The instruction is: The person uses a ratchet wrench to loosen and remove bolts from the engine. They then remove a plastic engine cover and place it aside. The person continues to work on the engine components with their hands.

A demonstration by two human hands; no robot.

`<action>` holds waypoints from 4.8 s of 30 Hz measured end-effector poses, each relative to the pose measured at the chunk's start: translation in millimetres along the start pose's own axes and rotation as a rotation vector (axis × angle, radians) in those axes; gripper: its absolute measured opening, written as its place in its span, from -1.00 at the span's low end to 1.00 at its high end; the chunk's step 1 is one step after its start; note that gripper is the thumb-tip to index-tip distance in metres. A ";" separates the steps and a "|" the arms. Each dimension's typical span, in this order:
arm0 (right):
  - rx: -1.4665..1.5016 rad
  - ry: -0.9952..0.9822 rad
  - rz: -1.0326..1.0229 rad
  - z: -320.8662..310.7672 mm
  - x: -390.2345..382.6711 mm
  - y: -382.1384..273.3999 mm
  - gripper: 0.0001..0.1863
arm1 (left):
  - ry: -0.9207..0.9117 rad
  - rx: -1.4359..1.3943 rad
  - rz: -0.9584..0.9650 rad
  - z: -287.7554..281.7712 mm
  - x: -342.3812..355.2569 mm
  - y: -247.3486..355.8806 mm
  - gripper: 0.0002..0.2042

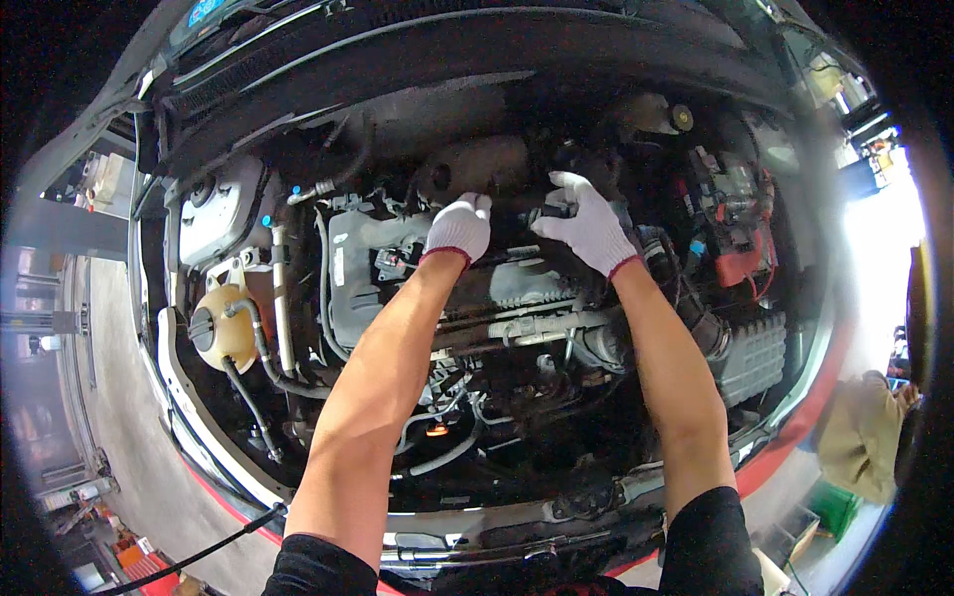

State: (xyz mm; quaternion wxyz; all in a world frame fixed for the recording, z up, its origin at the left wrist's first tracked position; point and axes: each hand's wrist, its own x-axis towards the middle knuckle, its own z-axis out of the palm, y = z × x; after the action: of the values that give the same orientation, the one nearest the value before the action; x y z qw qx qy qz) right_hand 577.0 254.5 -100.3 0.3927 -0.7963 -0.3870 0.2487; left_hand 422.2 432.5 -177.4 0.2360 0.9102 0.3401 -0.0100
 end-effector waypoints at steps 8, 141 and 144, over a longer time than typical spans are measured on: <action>-0.095 -0.078 -0.010 -2.1 6.4 1.6 -0.32 | -0.180 0.247 0.173 -41.2 -21.2 25.3 -0.57; -0.181 0.378 0.028 -107.6 -238.2 -18.2 -0.76 | -0.270 0.454 0.602 -50.9 -12.8 38.5 -0.66; -0.327 0.076 -0.195 -73.9 -210.7 -48.8 -0.74 | -0.288 0.511 0.503 -49.4 -25.3 53.7 -0.64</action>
State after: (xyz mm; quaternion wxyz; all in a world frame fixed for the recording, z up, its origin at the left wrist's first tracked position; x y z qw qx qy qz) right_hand 486.7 70.6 1.0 0.2946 -0.8171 -0.4825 0.1130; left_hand 429.2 403.1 -106.3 0.0418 0.9840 0.0562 -0.1639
